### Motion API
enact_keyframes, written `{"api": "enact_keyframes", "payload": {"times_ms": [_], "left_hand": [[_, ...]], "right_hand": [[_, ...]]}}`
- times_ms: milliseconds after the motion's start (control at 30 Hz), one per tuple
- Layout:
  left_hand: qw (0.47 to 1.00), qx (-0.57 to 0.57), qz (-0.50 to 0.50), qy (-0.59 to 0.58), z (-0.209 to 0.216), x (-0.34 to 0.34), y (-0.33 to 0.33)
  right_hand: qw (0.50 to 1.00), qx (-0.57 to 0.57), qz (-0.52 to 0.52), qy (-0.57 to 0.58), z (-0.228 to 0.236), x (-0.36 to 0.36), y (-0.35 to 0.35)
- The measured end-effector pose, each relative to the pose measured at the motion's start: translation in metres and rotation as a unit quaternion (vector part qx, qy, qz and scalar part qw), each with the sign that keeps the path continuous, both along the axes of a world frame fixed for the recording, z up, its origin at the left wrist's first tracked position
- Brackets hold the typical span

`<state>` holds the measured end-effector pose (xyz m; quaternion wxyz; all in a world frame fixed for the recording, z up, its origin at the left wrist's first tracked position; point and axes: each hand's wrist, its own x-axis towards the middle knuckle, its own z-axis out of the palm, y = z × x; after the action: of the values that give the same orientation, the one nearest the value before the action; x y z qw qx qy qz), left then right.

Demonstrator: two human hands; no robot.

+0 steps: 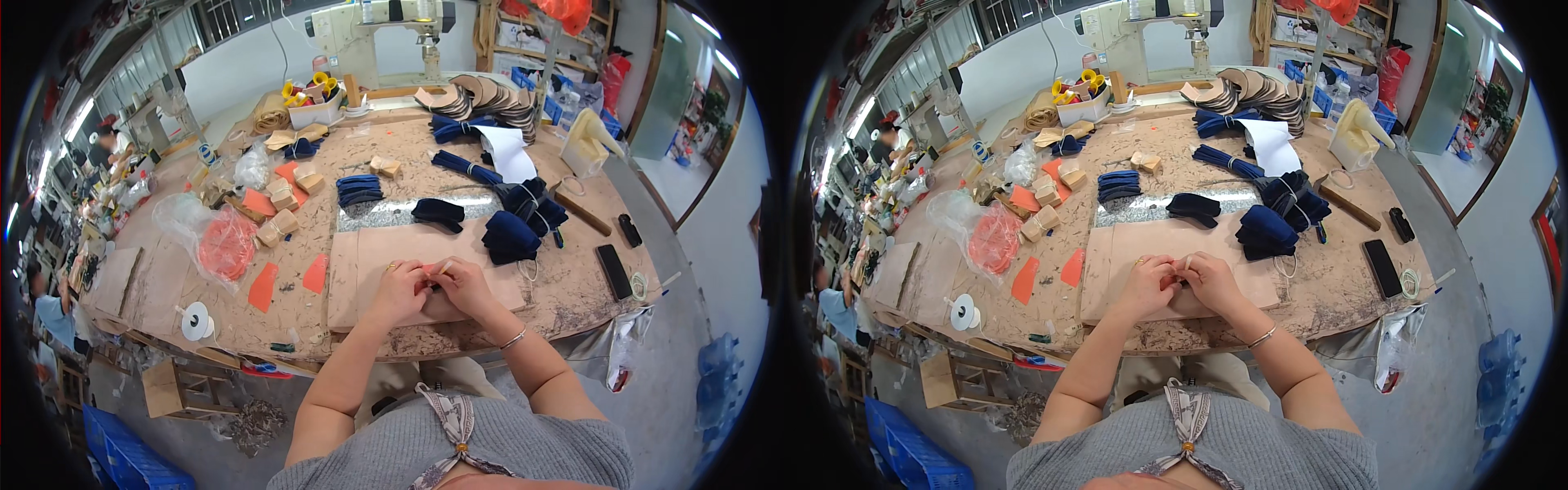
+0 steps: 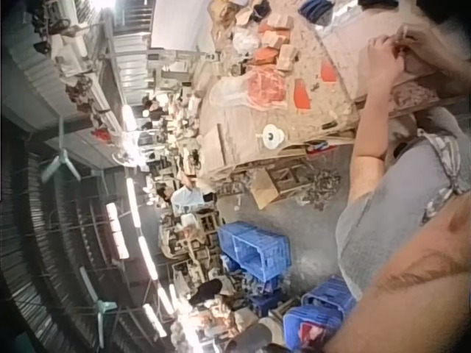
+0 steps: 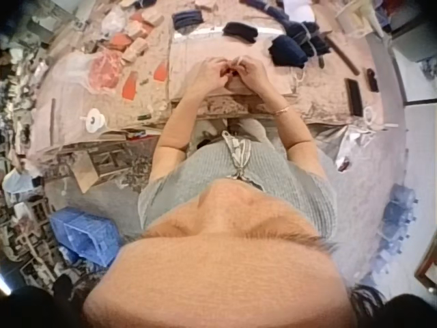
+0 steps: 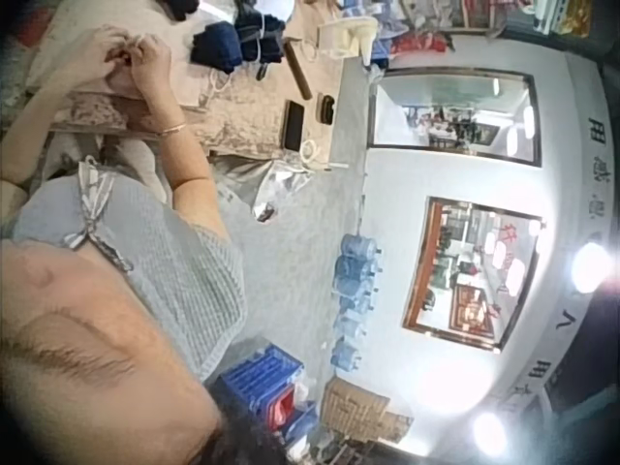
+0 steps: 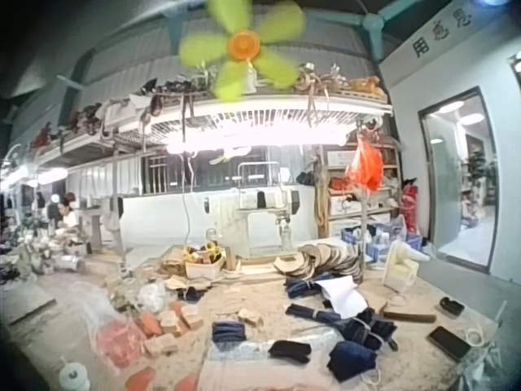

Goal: The person marks dark blue fabric pieces using a red template and a yellow marking tool. They repeatedly position the template on each piece, trace the outline, and set the marked piece aside on the table.

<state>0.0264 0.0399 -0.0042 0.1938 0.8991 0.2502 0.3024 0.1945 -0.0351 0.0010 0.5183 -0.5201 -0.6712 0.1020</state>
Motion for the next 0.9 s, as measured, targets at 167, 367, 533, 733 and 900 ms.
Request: {"api": "enact_keyframes", "payload": {"times_ms": [167,367,533,733,900], "left_hand": [[1.000,-0.004,-0.006,-0.013,-0.006,-0.002,0.003],[0.914,-0.322,-0.008,-0.247,-0.012,-0.019,0.006],[0.876,-0.346,0.039,-0.334,-0.014,-0.022,0.011],[0.861,-0.341,0.049,-0.373,-0.020,-0.029,0.011],[0.921,-0.253,0.036,-0.295,-0.019,-0.023,0.008]], "right_hand": [[0.986,-0.106,0.003,0.131,0.011,0.016,0.009],[0.995,-0.071,-0.067,-0.019,0.004,0.030,0.013],[0.974,-0.150,-0.054,-0.159,-0.008,0.007,0.010],[0.983,-0.042,-0.063,-0.166,0.009,0.005,0.010],[0.970,-0.009,-0.240,-0.018,0.038,0.081,0.001]]}}
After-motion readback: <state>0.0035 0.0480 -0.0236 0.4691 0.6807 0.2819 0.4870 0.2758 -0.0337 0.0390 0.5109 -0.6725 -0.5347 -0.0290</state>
